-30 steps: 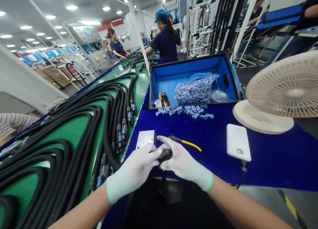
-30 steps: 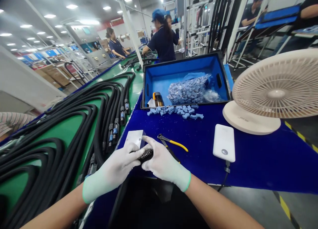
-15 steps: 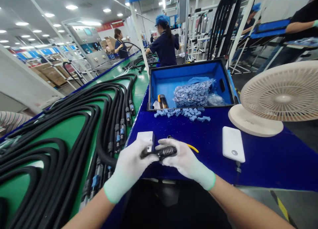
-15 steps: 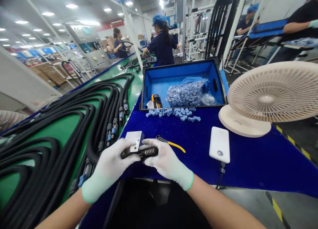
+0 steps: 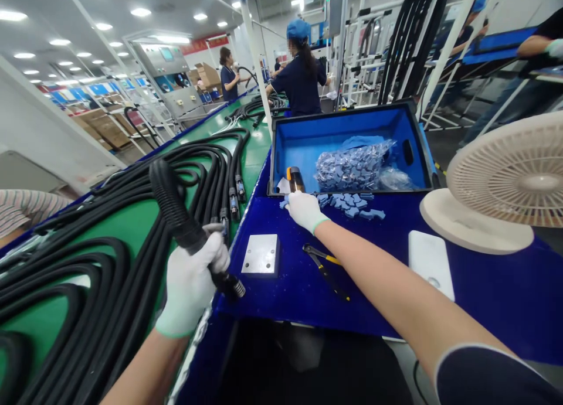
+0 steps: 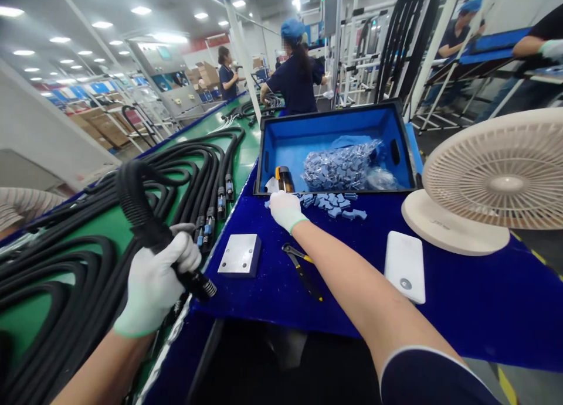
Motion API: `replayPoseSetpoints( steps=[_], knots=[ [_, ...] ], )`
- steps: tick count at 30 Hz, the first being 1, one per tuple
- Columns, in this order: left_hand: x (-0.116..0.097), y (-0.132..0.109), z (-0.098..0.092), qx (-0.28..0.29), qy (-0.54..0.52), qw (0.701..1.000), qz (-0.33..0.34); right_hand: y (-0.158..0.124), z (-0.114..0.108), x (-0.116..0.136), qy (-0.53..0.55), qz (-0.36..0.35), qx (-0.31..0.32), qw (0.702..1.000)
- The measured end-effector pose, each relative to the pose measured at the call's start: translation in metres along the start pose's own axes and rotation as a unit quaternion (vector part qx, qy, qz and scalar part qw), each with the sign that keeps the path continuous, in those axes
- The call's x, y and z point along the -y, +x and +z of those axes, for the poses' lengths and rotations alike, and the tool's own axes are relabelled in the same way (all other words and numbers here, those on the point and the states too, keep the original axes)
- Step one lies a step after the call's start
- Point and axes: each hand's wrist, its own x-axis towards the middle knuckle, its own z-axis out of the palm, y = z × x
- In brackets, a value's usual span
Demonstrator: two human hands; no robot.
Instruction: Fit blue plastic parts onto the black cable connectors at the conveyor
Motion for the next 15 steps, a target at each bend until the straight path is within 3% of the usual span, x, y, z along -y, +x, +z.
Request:
replayPoseSetpoints(
  steps=[3,6,10,15],
  knots=[
    [0.003,0.029,0.005,0.032,0.039,0.997,0.061,0.024,0.007,-0.005,-0.025,-0.007,0.004,1.000],
    [0.014,0.048,0.008,0.047,0.077,0.994,0.068,0.025,0.009,-0.011,-0.013,-0.044,-0.005,0.999],
    [0.032,0.050,0.006,0.057,0.098,0.993,0.046,0.011,0.002,-0.016,0.037,-0.093,0.011,0.995],
    [0.043,0.045,0.004,-0.024,0.179,0.982,0.057,-0.028,0.003,0.006,0.129,-0.148,0.017,0.980]
  ],
)
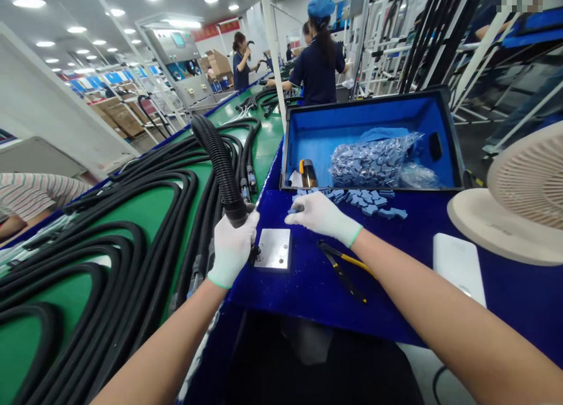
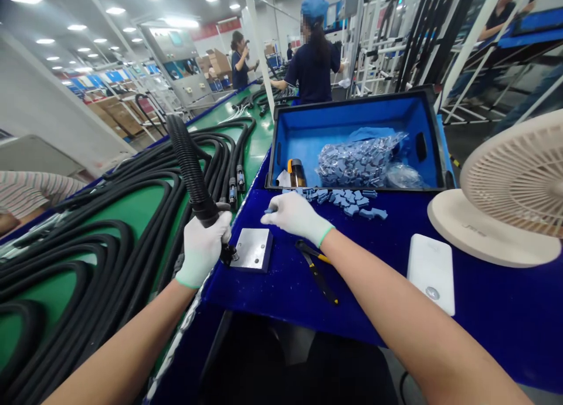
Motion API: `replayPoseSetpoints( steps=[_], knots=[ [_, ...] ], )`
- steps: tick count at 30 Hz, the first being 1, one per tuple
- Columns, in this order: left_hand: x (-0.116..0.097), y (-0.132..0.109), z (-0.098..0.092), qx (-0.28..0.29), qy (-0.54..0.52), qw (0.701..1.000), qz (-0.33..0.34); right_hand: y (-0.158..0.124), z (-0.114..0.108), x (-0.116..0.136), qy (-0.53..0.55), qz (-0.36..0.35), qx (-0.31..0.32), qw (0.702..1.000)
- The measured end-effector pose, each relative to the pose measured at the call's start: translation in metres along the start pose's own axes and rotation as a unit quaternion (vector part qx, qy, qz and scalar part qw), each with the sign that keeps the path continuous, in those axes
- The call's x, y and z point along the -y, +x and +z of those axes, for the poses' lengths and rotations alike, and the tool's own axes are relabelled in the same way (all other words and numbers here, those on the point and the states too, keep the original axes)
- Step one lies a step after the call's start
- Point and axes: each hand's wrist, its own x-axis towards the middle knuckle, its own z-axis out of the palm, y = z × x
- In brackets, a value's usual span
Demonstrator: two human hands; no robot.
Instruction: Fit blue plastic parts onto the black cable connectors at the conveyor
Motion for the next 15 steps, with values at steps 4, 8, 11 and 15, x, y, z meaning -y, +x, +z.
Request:
replayPoseSetpoints(
  steps=[4,8,11,15],
  knots=[
    [-0.001,0.003,-0.005,0.031,0.017,0.999,0.005,-0.022,0.030,0.032,0.204,-0.027,0.060,0.977],
    [0.001,0.007,-0.013,0.041,0.037,0.998,0.019,-0.022,0.054,0.048,0.270,-0.012,0.093,0.958],
    [0.007,0.010,-0.013,0.048,0.022,0.999,0.004,-0.013,0.064,0.051,0.260,-0.010,0.088,0.961],
    [0.009,0.012,-0.007,0.066,-0.004,0.998,0.003,-0.003,0.070,0.050,0.247,-0.005,0.104,0.963]
  ],
)
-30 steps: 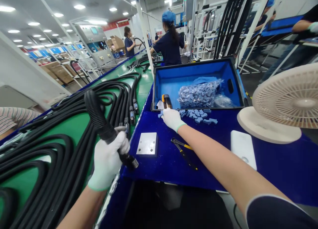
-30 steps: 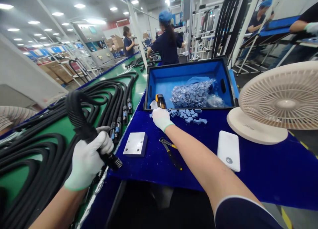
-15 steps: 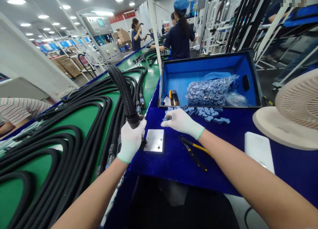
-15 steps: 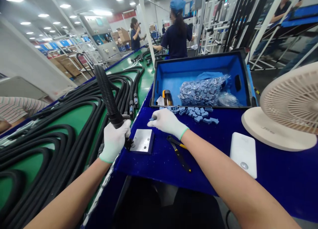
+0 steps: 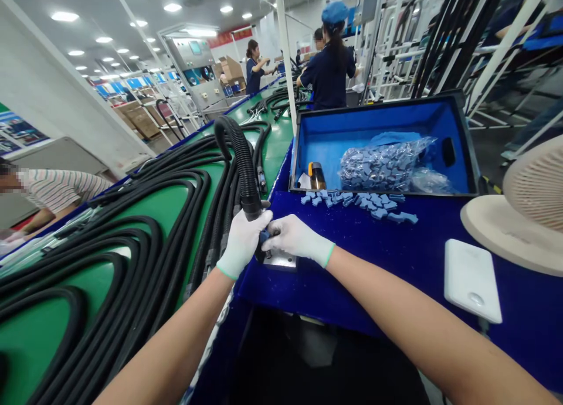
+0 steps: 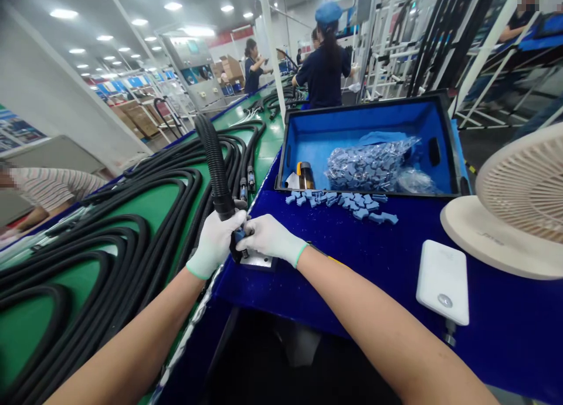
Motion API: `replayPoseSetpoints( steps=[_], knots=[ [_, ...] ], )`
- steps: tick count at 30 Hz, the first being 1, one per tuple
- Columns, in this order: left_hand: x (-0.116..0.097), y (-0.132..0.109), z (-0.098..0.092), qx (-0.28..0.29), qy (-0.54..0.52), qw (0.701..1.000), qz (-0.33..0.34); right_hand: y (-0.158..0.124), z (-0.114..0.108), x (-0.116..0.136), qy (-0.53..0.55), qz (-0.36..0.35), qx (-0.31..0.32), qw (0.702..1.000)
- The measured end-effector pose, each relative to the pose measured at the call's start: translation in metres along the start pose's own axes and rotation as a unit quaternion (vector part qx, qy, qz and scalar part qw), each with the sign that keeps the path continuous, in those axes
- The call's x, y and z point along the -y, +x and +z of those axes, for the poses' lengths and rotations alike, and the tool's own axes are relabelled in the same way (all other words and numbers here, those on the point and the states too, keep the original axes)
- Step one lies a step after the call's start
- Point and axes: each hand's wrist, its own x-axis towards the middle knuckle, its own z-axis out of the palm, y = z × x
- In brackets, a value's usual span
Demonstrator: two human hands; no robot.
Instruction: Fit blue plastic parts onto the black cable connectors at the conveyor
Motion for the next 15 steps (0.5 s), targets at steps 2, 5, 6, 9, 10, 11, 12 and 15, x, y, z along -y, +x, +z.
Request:
replayPoseSetpoints(
  steps=[2,5,6,9,10,11,12,15],
  knots=[
    [-0.005,-0.001,-0.001,0.012,-0.010,1.000,0.003,0.001,-0.001,-0.001,-0.011,0.008,0.007,1.000],
    [-0.012,-0.011,-0.025,-0.015,-0.026,0.999,0.016,-0.004,-0.004,0.001,-0.026,0.011,0.020,0.999],
    [-0.013,-0.019,-0.041,-0.038,-0.034,0.999,0.016,-0.006,-0.005,0.002,-0.032,0.009,0.023,0.999],
    [-0.008,-0.059,-0.114,-0.106,-0.005,0.994,-0.037,-0.012,-0.008,0.002,-0.057,-0.001,0.025,0.998],
    [-0.005,-0.077,-0.142,-0.116,0.042,0.989,-0.078,-0.013,-0.008,0.002,-0.067,-0.003,0.026,0.997],
    [-0.001,-0.097,-0.168,-0.124,0.100,0.980,-0.121,-0.013,-0.008,0.001,-0.077,-0.003,0.028,0.997],
    [0.004,-0.118,-0.193,-0.124,0.172,0.964,-0.159,-0.013,-0.007,0.001,-0.087,-0.001,0.030,0.996],
    [0.021,-0.176,-0.244,-0.067,0.394,0.881,-0.252,-0.011,-0.002,-0.001,-0.117,0.005,0.035,0.993]
  ],
)
